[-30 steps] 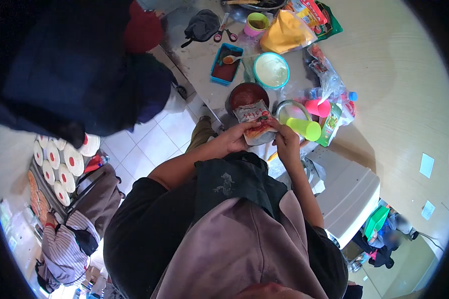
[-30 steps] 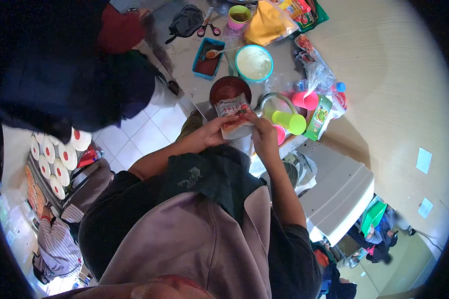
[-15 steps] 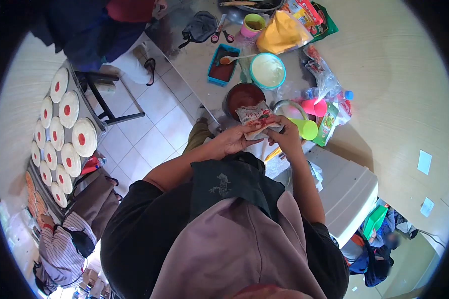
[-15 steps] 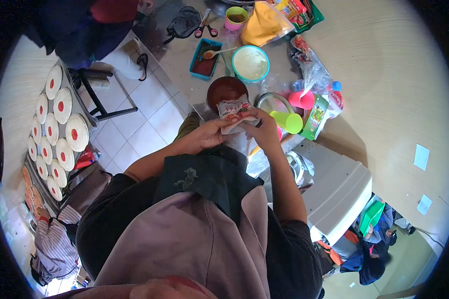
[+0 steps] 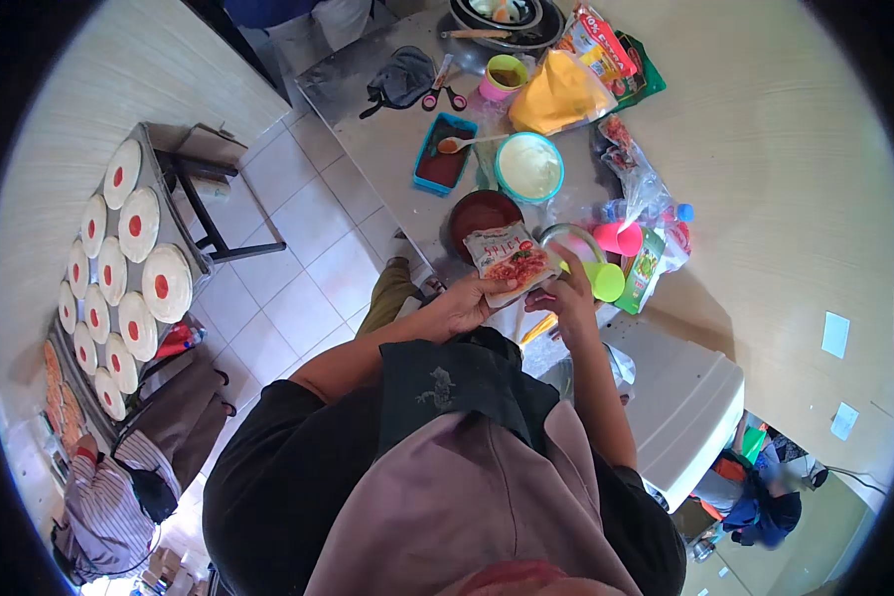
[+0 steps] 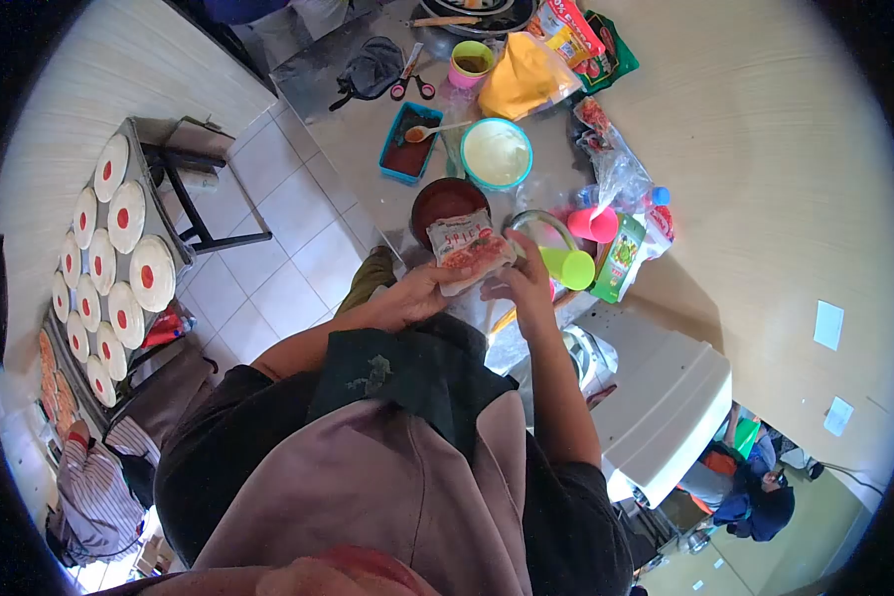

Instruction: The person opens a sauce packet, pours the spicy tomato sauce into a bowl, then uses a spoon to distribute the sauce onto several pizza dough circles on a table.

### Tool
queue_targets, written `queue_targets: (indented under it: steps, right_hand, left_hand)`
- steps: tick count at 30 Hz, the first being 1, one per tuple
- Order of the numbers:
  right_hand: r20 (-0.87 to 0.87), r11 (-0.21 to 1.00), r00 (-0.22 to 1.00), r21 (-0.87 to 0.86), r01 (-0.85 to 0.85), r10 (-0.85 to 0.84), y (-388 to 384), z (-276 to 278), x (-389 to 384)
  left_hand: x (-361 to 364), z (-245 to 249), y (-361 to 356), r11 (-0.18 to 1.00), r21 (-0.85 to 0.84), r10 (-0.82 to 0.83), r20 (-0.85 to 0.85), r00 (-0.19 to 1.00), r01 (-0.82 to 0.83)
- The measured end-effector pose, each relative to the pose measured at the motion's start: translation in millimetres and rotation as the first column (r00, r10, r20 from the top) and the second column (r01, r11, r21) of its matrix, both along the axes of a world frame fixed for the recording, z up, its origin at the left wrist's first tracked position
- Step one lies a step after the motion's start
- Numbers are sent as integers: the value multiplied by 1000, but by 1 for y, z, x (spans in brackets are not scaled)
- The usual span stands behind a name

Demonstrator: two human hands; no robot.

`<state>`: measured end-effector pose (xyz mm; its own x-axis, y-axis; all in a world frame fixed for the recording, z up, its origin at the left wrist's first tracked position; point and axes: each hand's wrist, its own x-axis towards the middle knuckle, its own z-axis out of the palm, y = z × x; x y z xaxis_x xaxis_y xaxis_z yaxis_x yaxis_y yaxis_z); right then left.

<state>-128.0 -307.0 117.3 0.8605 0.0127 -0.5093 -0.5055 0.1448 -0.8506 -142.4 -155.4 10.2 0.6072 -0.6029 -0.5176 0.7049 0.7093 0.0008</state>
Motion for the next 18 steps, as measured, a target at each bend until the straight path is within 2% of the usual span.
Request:
queue_targets:
  steps: [4, 6, 7, 9, 12, 14, 15, 17, 18]
  right_hand:
    - [-68, 993, 993, -71, 95, -100, -3, -25, -12]
    - [-183, 941, 973, -280, -190, 142, 0, -42, -17]
    - [-179, 940, 974, -285, -189, 142, 1, -48, -19]
    - [-82, 973, 996, -227, -52, 34, 4, -55, -22]
    - [-72, 976, 997, -214, -48, 33, 7, -54, -23]
    - [-54, 982, 998, -185, -37, 27, 8, -52, -24]
    - [-71, 988, 997, -149, -40, 29, 9, -47, -24]
    - [-88, 992, 995, -113, -47, 37, 10, -47, -26]
    - [-83, 988, 996, -148, -49, 37, 10, -51, -29]
  left_hand:
    - [-3, 1, -9, 998, 29, 57, 66, 996, -59]
    - [-6, -4, -14, 997, 18, 78, 98, 992, -80]
    - [-8, -5, -14, 998, 40, 38, 106, 994, -42]
    - [-10, -11, -15, 998, 62, 2, 112, 994, -9]
    - [-11, -25, -17, 998, 33, -58, 187, 981, 53]
    - [-4, -33, -19, 980, -198, 36, 78, 996, -20]
    - [1, -35, -20, 980, -199, 41, 76, 996, -25]
    - [12, -40, -21, 987, -153, 24, -163, 986, -50]
    - [14, -45, -22, 986, -155, 28, -164, 986, -54]
